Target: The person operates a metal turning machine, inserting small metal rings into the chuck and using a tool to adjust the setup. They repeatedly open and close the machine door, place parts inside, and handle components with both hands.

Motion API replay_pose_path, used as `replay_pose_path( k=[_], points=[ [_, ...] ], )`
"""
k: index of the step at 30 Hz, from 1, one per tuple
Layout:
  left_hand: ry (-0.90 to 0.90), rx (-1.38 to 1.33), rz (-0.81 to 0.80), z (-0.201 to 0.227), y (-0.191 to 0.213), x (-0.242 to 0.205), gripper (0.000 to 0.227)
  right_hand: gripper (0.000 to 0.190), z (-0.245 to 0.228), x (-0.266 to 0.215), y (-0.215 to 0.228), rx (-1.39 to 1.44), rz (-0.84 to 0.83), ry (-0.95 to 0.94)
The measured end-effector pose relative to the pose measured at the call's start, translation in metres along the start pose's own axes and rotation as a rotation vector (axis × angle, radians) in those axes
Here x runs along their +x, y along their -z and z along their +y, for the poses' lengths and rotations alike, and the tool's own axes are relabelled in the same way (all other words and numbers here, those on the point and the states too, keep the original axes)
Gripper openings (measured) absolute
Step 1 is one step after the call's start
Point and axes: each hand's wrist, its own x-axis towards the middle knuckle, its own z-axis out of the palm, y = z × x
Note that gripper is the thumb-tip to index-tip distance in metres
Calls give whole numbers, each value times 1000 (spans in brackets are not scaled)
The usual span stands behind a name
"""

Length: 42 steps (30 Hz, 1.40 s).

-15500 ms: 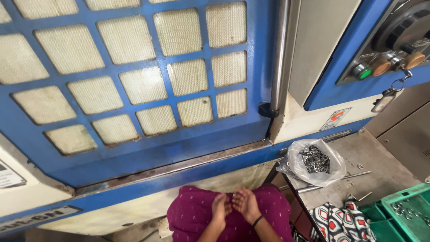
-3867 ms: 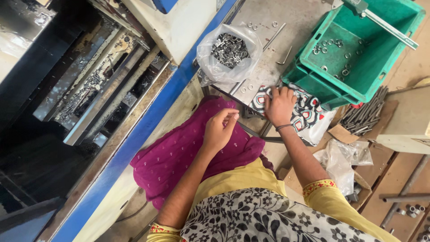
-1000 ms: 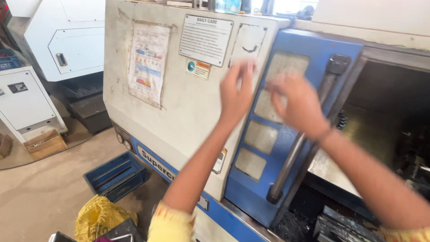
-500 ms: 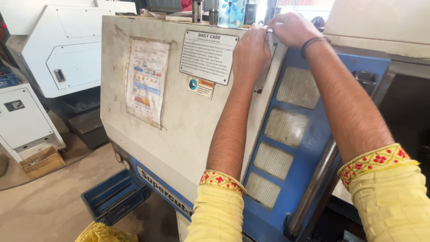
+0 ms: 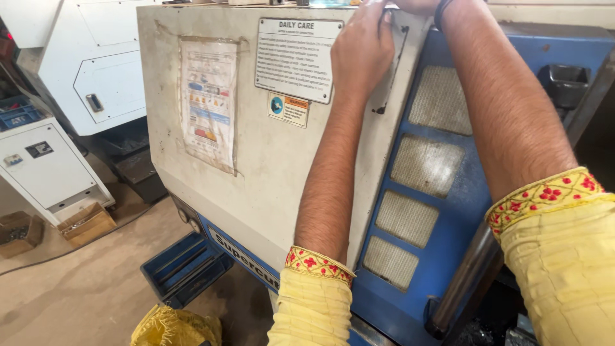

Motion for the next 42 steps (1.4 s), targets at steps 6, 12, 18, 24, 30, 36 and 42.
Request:
replay_pose_path(
  k=[6, 12, 18, 24, 30, 36, 42],
  points=[
    [-9, -5, 18, -4, -5, 0, 31, 32, -13, 23, 14, -3, -1, -16],
    [-49, -18, 26, -3, -4, -2, 32, 33, -4, 24, 25, 0, 10, -59],
    [-29, -29, 63, -4, -9, -3, 31, 34, -5, 26, 28, -9, -4, -78],
    [-12, -9, 25, -4, -10, -4, 32, 34, -3, 22, 34, -6, -3, -105],
    [-3, 13, 24, -2, -9, -2, 33, 35, -4, 9, 30, -6, 4, -116],
    [29, -24, -22, 0, -6, 0, 32, 37, -2, -2, 34, -7, 19, -142],
    [35, 18, -24, -3, -14, 1, 33, 38, -11, -21, 60, 7, 73, -130]
  ],
)
